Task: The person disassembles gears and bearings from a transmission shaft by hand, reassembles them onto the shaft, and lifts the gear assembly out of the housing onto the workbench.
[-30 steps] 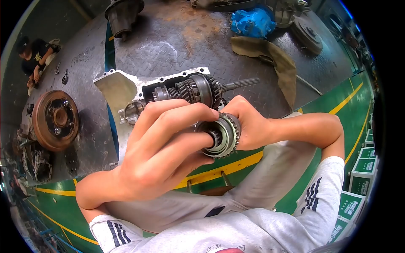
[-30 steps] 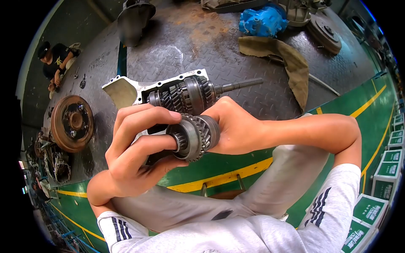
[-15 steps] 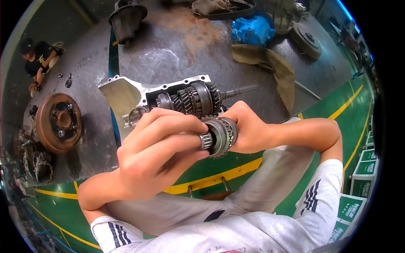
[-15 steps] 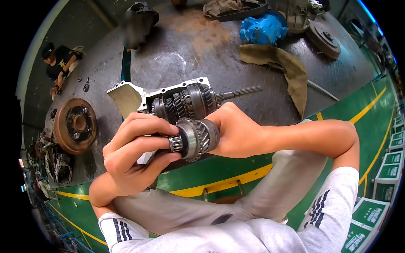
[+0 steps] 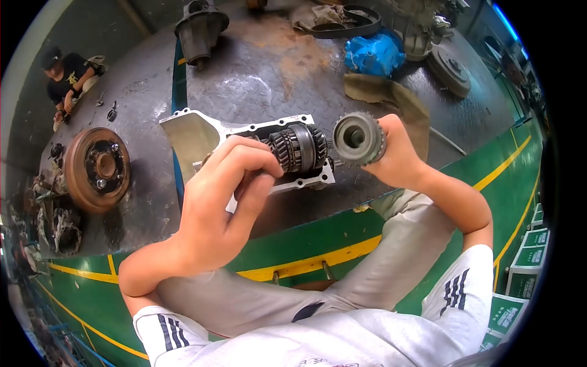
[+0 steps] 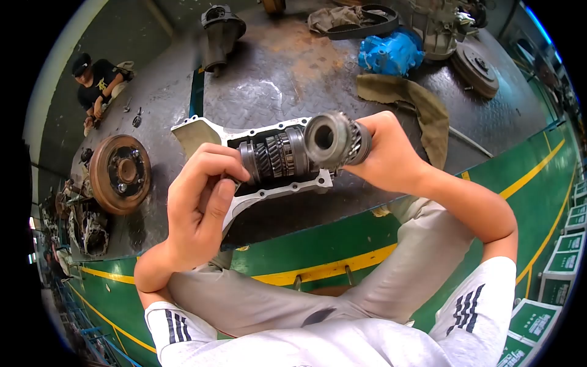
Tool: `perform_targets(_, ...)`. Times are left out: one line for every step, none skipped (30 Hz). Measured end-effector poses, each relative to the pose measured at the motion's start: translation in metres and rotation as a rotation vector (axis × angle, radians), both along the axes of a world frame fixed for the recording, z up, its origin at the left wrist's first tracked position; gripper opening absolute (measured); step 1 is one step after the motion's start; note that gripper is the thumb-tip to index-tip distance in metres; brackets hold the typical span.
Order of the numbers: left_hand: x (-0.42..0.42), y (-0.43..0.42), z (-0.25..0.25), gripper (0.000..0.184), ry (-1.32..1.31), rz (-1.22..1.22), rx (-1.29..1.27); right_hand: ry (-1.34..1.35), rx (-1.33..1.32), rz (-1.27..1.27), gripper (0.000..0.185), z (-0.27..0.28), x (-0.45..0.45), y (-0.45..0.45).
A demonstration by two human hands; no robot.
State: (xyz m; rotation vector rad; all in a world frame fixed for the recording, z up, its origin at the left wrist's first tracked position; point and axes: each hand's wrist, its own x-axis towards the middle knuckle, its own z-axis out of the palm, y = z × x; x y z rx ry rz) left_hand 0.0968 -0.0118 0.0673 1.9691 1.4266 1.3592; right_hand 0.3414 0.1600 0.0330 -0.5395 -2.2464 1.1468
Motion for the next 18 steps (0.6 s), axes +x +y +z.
perform_targets(-0.002,0.0,0.001,0.011,0.012,-0.018,-0.012,-0.003,-0.002,-0.022,0.014,-0.001,0.002,0.003)
perform_targets(-0.002,-0.001,0.004,0.011,0.014,-0.017,-0.011,0.0,-0.001,-0.021,0.014,-0.001,0.003,0.006)
perform_targets(-0.001,-0.003,0.008,0.006,0.015,0.006,-0.05,0.012,0.011,-0.04,0.015,-0.002,0.004,0.008)
perform_targets(-0.002,-0.005,0.01,0.001,0.017,0.029,-0.09,0.026,0.022,-0.059,0.015,-0.003,0.005,0.009)
perform_targets(-0.004,-0.006,0.01,0.001,0.02,0.028,-0.091,0.028,0.02,-0.06,0.015,-0.004,0.006,0.01)
perform_targets(-0.008,-0.008,0.008,0.004,0.049,0.012,-0.067,0.029,0.022,-0.062,0.015,-0.005,0.007,0.011)
perform_targets(-0.012,-0.01,0.008,0.007,0.079,-0.002,-0.043,0.03,0.024,-0.062,0.015,-0.006,0.009,0.012)
perform_targets(-0.013,-0.015,0.01,0.011,0.078,-0.003,-0.051,0.032,0.024,-0.061,0.015,-0.009,0.011,0.013)
perform_targets(-0.012,-0.02,0.013,0.011,0.08,-0.002,-0.052,0.028,0.02,-0.042,0.015,-0.016,0.014,0.013)
perform_targets(-0.011,-0.026,0.016,0.009,0.126,-0.006,-0.091,0.023,0.017,-0.022,0.014,-0.02,0.017,0.012)
perform_targets(-0.008,-0.031,0.015,0.007,0.171,-0.008,-0.132,0.061,0.018,-0.007,0.014,-0.023,0.016,0.006)
perform_targets(-0.006,-0.036,0.008,0.006,0.202,0.009,-0.12,0.028,0.057,0.02,0.015,-0.027,0.019,0.001)
perform_targets(-0.005,-0.038,0.004,0.006,0.204,0.012,-0.118,-0.002,0.101,0.047,0.017,-0.03,0.02,-0.001)
perform_targets(-0.004,-0.04,0.001,0.009,0.319,0.053,-0.083,-0.008,0.219,0.096,0.021,-0.03,0.021,-0.002)
perform_targets(-0.003,-0.042,-0.001,0.013,0.435,0.095,-0.049,-0.006,0.22,0.099,0.021,-0.033,0.02,-0.001)
perform_targets(-0.001,-0.047,-0.002,0.013,0.437,0.099,-0.051,-0.001,0.327,0.15,0.029,-0.038,0.019,-0.001)
perform_targets(0.002,-0.053,-0.001,0.022,0.554,0.158,-0.106,0.005,0.433,0.2,0.036,-0.042,0.017,-0.002)
perform_targets(0.005,-0.059,-0.001,0.032,0.673,0.217,-0.16,-0.028,0.509,0.191,0.037,-0.042,0.015,-0.005)
